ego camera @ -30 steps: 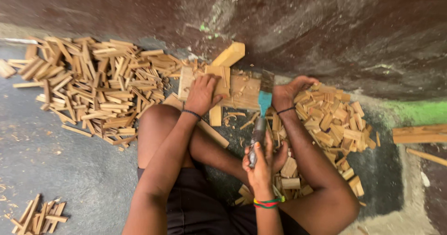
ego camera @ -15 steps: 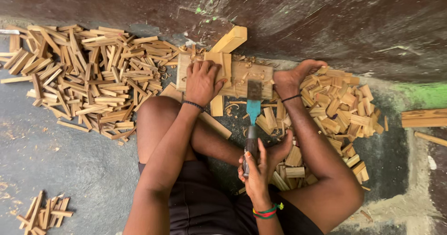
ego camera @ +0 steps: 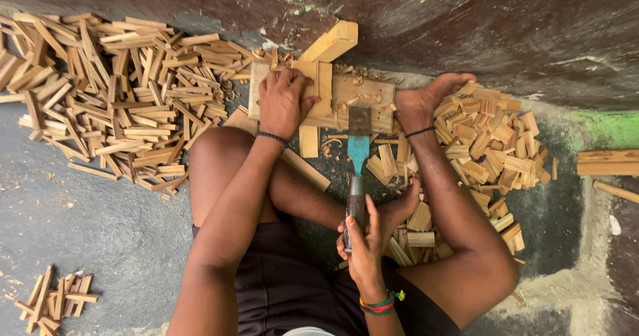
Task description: The person sits on the floor and uses a chisel and mallet to carve a piece of wood held between their feet. They repeatedly strike the chisel to shape the wood, creating wood shavings that accumulate on the floor.
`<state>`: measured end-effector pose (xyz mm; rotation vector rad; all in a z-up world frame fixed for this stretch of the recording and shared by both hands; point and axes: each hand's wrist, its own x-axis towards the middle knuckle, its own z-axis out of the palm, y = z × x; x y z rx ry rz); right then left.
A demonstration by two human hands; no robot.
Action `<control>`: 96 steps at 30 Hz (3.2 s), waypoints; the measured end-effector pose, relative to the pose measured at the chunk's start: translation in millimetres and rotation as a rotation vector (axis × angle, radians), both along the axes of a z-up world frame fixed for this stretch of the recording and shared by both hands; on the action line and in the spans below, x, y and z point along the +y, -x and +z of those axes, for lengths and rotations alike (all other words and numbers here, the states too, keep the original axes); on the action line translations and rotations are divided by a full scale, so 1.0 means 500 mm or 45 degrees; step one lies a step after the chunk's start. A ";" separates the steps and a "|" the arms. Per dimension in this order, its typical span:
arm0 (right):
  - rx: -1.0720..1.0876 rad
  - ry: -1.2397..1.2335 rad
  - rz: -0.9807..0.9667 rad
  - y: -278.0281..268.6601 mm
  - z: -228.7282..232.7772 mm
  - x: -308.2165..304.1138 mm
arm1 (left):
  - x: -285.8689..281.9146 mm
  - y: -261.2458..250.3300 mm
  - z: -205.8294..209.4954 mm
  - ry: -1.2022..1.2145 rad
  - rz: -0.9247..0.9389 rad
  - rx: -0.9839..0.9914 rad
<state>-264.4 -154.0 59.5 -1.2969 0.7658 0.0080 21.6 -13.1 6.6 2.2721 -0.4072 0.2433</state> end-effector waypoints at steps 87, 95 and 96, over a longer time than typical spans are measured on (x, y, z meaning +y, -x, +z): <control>0.287 -0.117 0.154 -0.048 0.105 0.132 | -0.048 0.064 0.045 0.303 -1.010 0.129; 0.268 -0.066 0.176 -0.069 0.098 0.126 | -0.061 0.047 0.022 0.267 -0.992 0.065; 0.269 -0.058 0.178 -0.071 0.099 0.127 | -0.062 0.047 0.020 0.273 -0.986 0.030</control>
